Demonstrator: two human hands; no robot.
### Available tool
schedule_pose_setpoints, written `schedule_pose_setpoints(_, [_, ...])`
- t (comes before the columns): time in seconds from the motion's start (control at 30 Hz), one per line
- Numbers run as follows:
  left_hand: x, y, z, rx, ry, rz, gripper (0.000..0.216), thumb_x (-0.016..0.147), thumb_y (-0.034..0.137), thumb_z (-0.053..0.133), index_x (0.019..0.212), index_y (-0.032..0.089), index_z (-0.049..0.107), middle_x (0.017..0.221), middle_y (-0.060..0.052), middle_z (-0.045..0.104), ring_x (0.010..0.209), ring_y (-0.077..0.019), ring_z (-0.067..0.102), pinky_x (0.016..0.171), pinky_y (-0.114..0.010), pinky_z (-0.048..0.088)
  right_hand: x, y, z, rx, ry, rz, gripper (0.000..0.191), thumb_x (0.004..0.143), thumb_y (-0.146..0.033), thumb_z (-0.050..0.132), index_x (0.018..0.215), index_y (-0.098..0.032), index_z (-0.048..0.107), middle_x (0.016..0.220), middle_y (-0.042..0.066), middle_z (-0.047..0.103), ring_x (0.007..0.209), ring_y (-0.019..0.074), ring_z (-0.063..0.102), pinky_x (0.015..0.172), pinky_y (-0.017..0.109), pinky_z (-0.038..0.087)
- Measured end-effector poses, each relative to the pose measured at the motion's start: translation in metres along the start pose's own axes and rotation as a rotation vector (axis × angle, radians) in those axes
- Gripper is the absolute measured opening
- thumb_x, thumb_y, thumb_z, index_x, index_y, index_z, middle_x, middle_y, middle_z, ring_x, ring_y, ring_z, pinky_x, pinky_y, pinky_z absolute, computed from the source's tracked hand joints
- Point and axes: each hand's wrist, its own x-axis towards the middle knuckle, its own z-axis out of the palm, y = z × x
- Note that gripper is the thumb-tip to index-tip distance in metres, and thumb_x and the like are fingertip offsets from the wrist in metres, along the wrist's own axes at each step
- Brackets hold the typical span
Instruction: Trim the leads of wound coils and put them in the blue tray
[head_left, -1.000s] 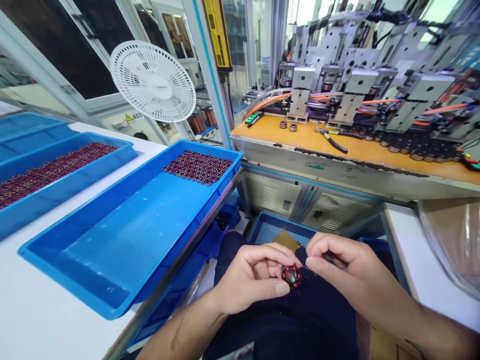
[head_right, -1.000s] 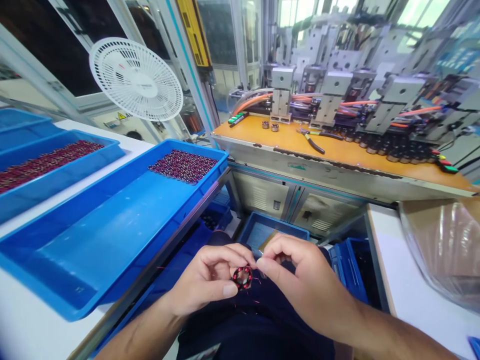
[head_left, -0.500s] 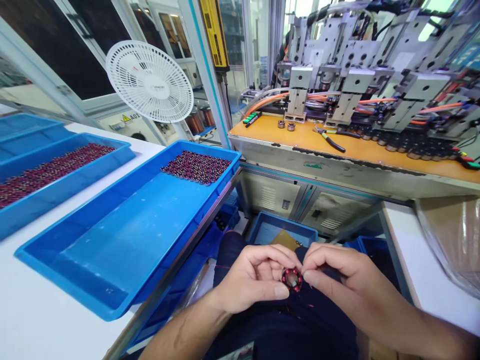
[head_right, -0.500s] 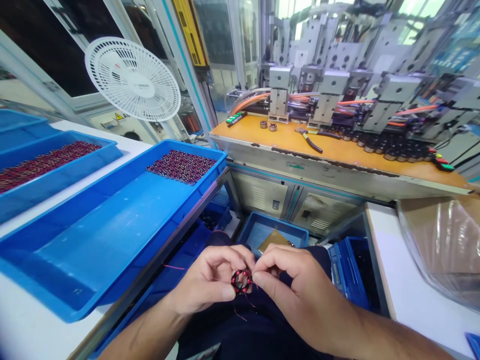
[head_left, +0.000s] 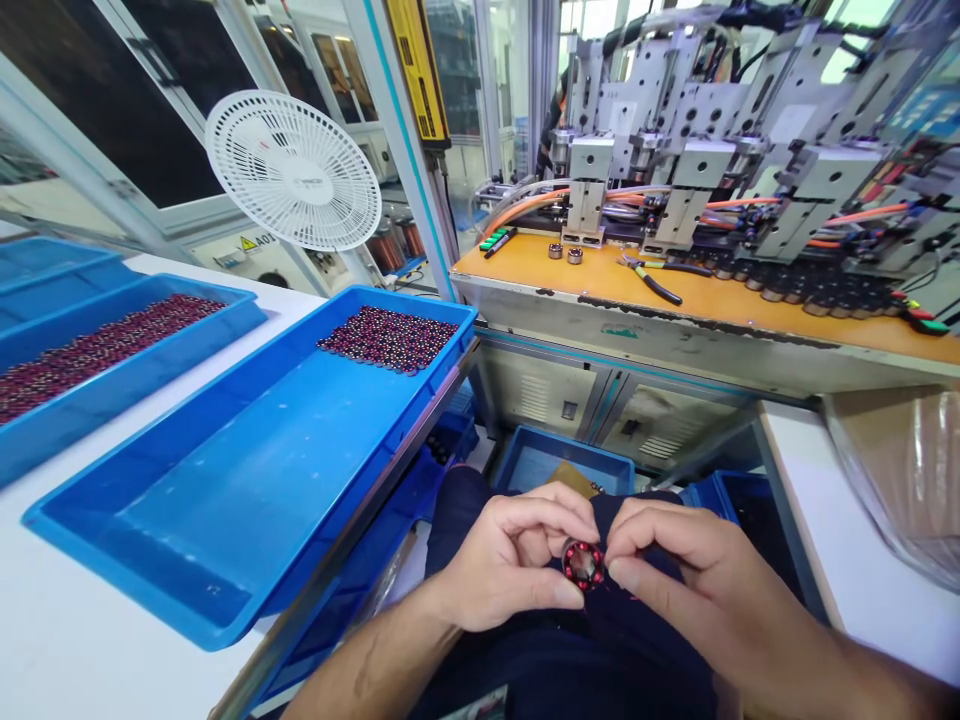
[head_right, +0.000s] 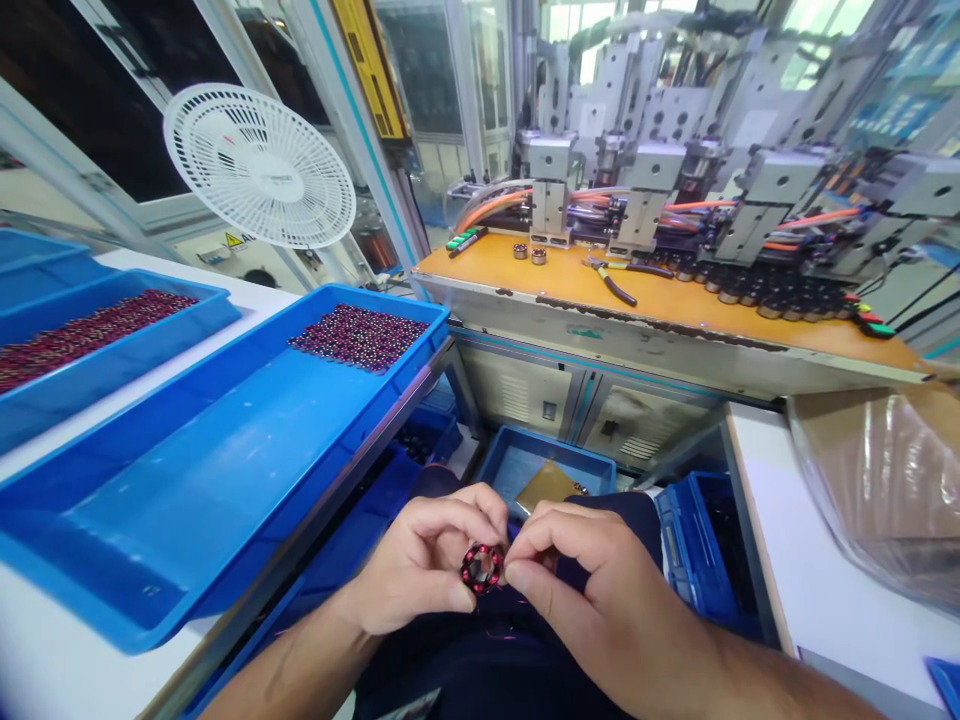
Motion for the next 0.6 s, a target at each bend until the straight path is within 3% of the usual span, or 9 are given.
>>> schedule_pose_setpoints(0.1, [-0.001,0.001,0.000,-0.037,-0.009,-0.024,0.029,0.067,0.013,0.085,0.095,0.019,0.077,0.095,-0.004,0.059,0.073,-0.0079,0.063,0.070,-0.020,0.050,-0.004,0.005,-0.010,-0.092,-0.122,-0.138,0.010,0.095,-0.018,0.059,0.086,-0.022,0.061,0.079,-0.005,0.062,0.071,0.0059,0.058,0.066,0.019,0.044])
schedule_pose_setpoints(0.23, [-0.001,-0.002,-0.001,-0.160,-0.062,-0.062,0.031,0.067,0.017,0.086,0.097,0.017,0.076,0.096,-0.003,0.058,0.074,-0.0103,0.069,0.068,-0.019,0.054,-0.005,0.015,-0.015,-0.423,0.082,-0.420,0.012,0.093,-0.013,0.059,0.104,-0.017,0.061,0.094,0.002,0.065,0.087,0.0121,0.060,0.079,0.026,0.047])
schedule_pose_setpoints(0.33, [-0.001,-0.007,-0.002,-0.262,-0.089,-0.111,0.033,0.067,0.017,0.086,0.097,0.016,0.076,0.098,-0.003,0.060,0.073,-0.0106,0.071,0.066,-0.018,0.056,-0.002,0.016,-0.011,-0.527,0.119,-0.582,0.018,0.096,-0.014,0.057,0.113,-0.015,0.059,0.100,0.006,0.065,0.094,0.0157,0.060,0.085,0.030,0.049])
schedule_pose_setpoints(0.6, [-0.002,-0.009,0.000,-0.327,-0.086,-0.158,0.033,0.064,0.017,0.087,0.096,0.013,0.076,0.096,-0.005,0.066,0.072,-0.0122,0.073,0.064,-0.017,0.058,0.008,0.011,-0.004,-0.419,0.126,-0.676,0.012,0.093,-0.010,0.061,0.105,-0.013,0.063,0.092,0.005,0.068,0.083,0.0134,0.058,0.075,0.028,0.050])
